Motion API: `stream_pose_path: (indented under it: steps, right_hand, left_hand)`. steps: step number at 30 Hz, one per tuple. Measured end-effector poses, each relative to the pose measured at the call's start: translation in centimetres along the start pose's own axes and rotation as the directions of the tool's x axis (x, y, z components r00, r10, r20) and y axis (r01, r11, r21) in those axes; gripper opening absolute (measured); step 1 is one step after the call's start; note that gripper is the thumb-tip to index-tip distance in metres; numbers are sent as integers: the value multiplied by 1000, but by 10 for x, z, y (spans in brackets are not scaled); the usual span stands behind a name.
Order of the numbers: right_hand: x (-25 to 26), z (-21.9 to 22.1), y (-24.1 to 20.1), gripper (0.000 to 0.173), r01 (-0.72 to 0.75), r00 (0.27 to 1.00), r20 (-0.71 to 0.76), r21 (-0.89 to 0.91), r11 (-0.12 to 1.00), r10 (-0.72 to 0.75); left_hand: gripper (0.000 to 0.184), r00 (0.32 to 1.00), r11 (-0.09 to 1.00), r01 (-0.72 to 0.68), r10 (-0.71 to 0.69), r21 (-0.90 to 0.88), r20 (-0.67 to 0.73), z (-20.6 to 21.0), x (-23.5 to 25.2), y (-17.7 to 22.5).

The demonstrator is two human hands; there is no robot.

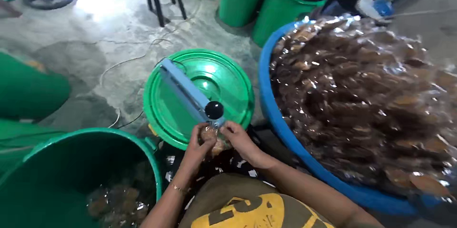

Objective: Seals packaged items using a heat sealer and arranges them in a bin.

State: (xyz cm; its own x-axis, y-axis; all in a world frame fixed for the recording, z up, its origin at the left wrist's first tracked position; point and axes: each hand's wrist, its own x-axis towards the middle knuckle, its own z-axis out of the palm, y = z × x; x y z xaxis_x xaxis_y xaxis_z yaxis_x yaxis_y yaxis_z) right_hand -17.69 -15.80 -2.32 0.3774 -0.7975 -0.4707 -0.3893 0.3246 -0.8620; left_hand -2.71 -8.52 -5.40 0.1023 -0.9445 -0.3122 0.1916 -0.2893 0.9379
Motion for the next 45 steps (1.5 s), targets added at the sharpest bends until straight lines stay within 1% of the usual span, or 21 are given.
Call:
stream_pose_path:
  steps: [3, 5, 7, 9, 11, 13, 14, 16, 18, 20, 22, 26, 30, 32, 35, 37, 38, 39, 41, 43, 45]
  right_hand:
    - [28, 9, -12, 26, 215, 965, -96, -240, 947, -243]
    - [44, 17, -16, 29, 282, 931, -123, -348, 894, -342]
    - [67, 14, -14, 35, 284, 932, -73, -454, 844, -354]
    - [88, 4, -32, 29, 248, 946, -54, -513, 822, -319]
    - [96, -10, -64, 35, 223, 963, -39, -439, 871, -266]
    - [86, -19, -93, 38, 327, 945, 118, -406, 854, -306]
    - [75, -18, -106, 40, 380, 923, 248, -489, 785, -293]
    - [51, -2, -121, 58, 411, 902, 413, -729, 548, -128]
    - [43, 19, -112, 78, 342, 925, 380, -855, 390, 23]
    - [46, 28, -91, 78, 283, 953, 303, -869, 406, -16]
    - [46, 28, -74, 66, 300, 954, 255, -849, 436, -159]
    - [48, 26, -41, 55, 441, 853, 211, -780, 444, -477]
    - [47, 22, -41, 56, 454, 860, 215, -737, 501, -463]
    - [46, 17, -39, 56, 465, 861, 221, -706, 534, -458]
    - [47, 11, -39, 54, 485, 861, 243, -658, 576, -448]
    - [47, 10, -41, 52, 508, 847, 254, -647, 569, -467]
    - [47, 10, -42, 48, 540, 817, 250, -646, 539, -520]
    - [47, 12, -41, 44, 590, 759, 238, -644, 487, -606]
    - [45, 14, -36, 39, 686, 582, 186, -635, 355, -792]
    - [33, 8, -40, 37, 771, 404, 146, -586, 250, -903]
    - [17, -21, -46, 39, 851, 301, 121, -482, 209, -946]
  left_hand:
    - [59, 975, 986, -100, 123, 132, -185, -7, 17, 1]
    - [62, 941, 967, -104, 172, 235, -291, -11, 32, 3]
    - [64, 931, 962, -66, 156, 266, -331, -16, 46, 1]
    - [65, 937, 973, -29, 106, 229, -332, -22, 57, 6]
    - [65, 930, 978, -20, 94, 206, -356, -28, 65, 16]
    - [66, 911, 982, -30, 103, 185, -400, -36, 77, 24]
    - [66, 897, 983, -30, 107, 182, -430, -40, 83, 28]
    - [66, 875, 982, -19, 108, 190, -472, -49, 94, 32]
    - [65, 870, 980, 13, 86, 197, -486, -58, 99, 33]
    - [62, 878, 986, 64, 19, 155, -478, -63, 98, 32]
    - [60, 873, 994, 73, -26, 79, -487, -66, 94, 30]
    - [56, 823, 992, 18, -84, -123, -562, -74, 97, 28]
    - [48, 776, 991, -63, -25, -116, -630, -69, 90, 42]
    - [52, 799, 983, -47, -70, -179, -598, -64, 90, 46]
    - [63, 911, 989, 44, -97, -141, -400, -59, 95, 46]
    - [39, 939, 996, 67, -44, 58, -342, -53, 103, 40]
    - [32, 939, 984, 54, 9, 172, -344, -50, 104, 42]
    - [36, 936, 958, 34, 70, 286, -345, -49, 102, 45]
    - [44, 926, 895, -42, 202, 444, -319, -50, 92, 44]
    - [45, 904, 840, -210, 362, 500, -229, -61, 74, 32]
    - [54, 905, 856, -300, 395, 421, -158, -76, 46, 28]
